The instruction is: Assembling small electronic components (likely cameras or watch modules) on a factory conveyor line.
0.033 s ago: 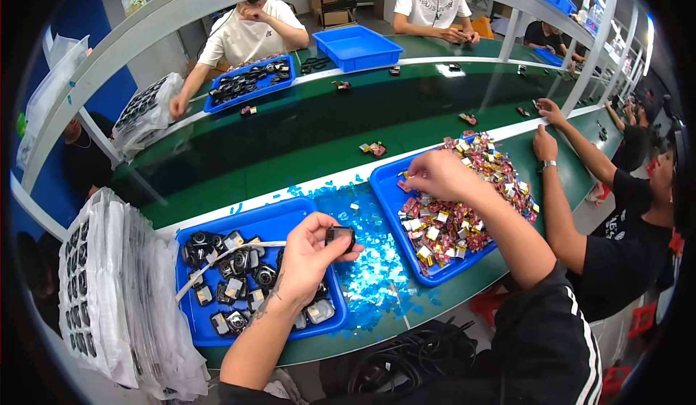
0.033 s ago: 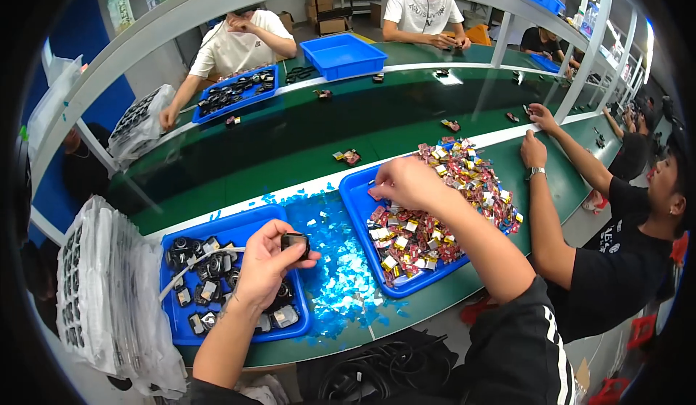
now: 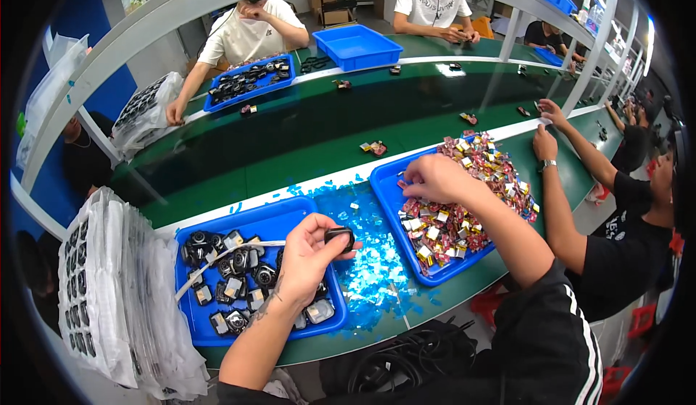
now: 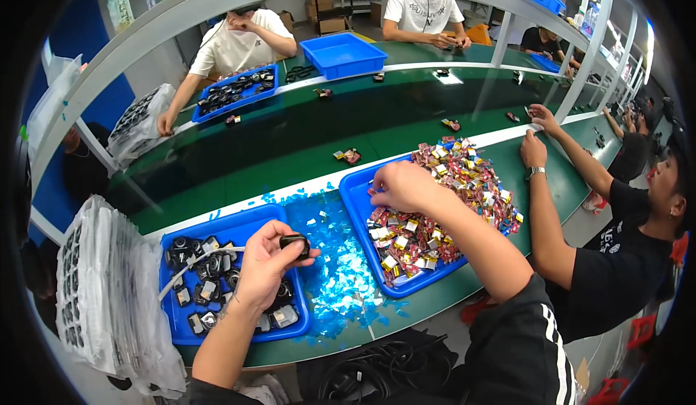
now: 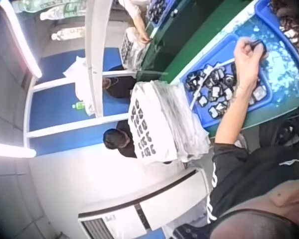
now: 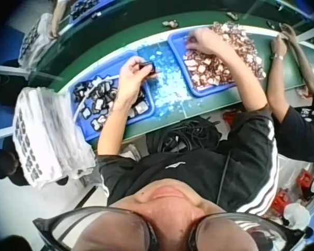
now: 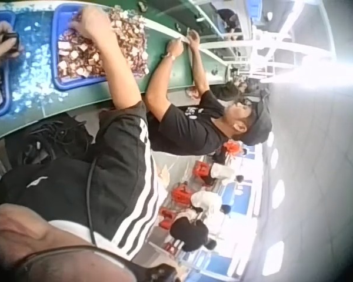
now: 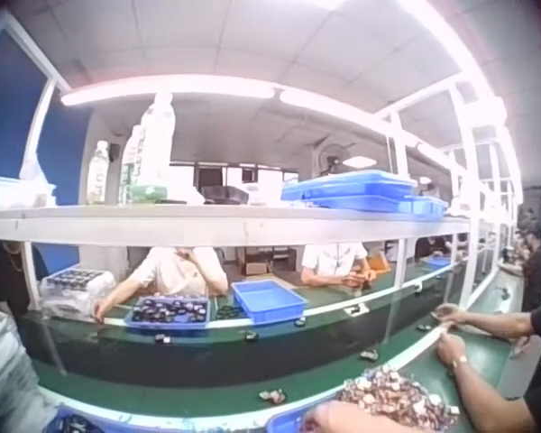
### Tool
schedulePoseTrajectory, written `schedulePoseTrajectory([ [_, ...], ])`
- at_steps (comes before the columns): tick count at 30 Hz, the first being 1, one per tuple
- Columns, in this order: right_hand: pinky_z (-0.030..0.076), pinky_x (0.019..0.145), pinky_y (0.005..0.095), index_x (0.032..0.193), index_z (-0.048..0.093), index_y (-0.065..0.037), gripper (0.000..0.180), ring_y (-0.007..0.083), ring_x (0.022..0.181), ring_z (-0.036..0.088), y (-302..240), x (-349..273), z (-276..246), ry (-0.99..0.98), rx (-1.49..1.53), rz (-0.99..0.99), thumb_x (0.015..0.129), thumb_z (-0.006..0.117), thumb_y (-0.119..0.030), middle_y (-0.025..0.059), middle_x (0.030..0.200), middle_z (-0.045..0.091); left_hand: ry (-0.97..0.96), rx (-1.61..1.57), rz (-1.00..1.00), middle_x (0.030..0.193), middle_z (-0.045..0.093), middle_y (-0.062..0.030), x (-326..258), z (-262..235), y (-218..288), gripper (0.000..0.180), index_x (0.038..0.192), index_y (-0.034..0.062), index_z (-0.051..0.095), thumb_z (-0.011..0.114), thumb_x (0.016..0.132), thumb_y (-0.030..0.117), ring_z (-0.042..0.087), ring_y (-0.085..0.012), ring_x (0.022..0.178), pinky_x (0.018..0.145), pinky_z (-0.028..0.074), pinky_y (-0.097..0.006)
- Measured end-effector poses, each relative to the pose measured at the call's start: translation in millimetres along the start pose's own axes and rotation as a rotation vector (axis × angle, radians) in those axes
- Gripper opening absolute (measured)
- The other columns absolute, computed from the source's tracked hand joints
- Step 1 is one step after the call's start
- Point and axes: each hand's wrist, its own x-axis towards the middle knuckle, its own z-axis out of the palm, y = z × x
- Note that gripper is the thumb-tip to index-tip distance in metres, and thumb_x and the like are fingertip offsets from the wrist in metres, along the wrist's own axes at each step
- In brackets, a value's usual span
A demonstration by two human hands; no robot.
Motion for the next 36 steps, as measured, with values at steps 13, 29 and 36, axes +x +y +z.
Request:
schedulePoseTrajectory([
  [13, 0.052, 0.067, 0.0365, 0.084, 0.067, -0.004, 0.006, 0.0279, 0.073, 0.065, -30.8, -1.5, 7.9, 0.476, 0.092, -0.037, 0.080, 0.069, -0.008, 0.0128, 0.080, 0.066, 0.004, 0.039, -0.144, 0.109, 0.064, -0.0084, -8.5, -6.0, -3.3, 0.032, 0.125, 0.0032, 0.058, 0.055, 0.099, 0.021, 0.065, -0.0157, 0.088, 0.066, 0.054, -0.024],
  [29, 0.047, 0.056, 0.0280, 0.082, 0.064, -0.001, 0.019, 0.0190, 0.061, 0.059, -127.0, -51.8, 33.4, 0.787, 0.420, -0.295, 0.069, 0.076, 0.008, 0.0090, 0.075, 0.064, 0.181, 0.309, 0.132, 0.079, 0.059, -0.0015, -17.4, -2.0, -4.3, 0.018, 0.100, -0.0001, 0.072, 0.069, 0.089, 0.013, 0.052, -0.0084, 0.075, 0.078, 0.040, -0.026],
  [36, 0.046, 0.050, 0.0301, 0.083, 0.067, -0.004, 0.017, 0.0198, 0.059, 0.059, -136.3, -57.0, 38.4, 0.662, 0.168, -0.427, 0.070, 0.078, -0.001, 0.0046, 0.072, 0.062, 0.140, 0.174, 0.152, 0.069, 0.058, -0.0011, -22.0, 3.6, -11.0, 0.013, 0.090, -0.0001, 0.074, 0.072, 0.086, 0.013, 0.051, -0.0115, 0.078, 0.076, 0.041, -0.029],
])
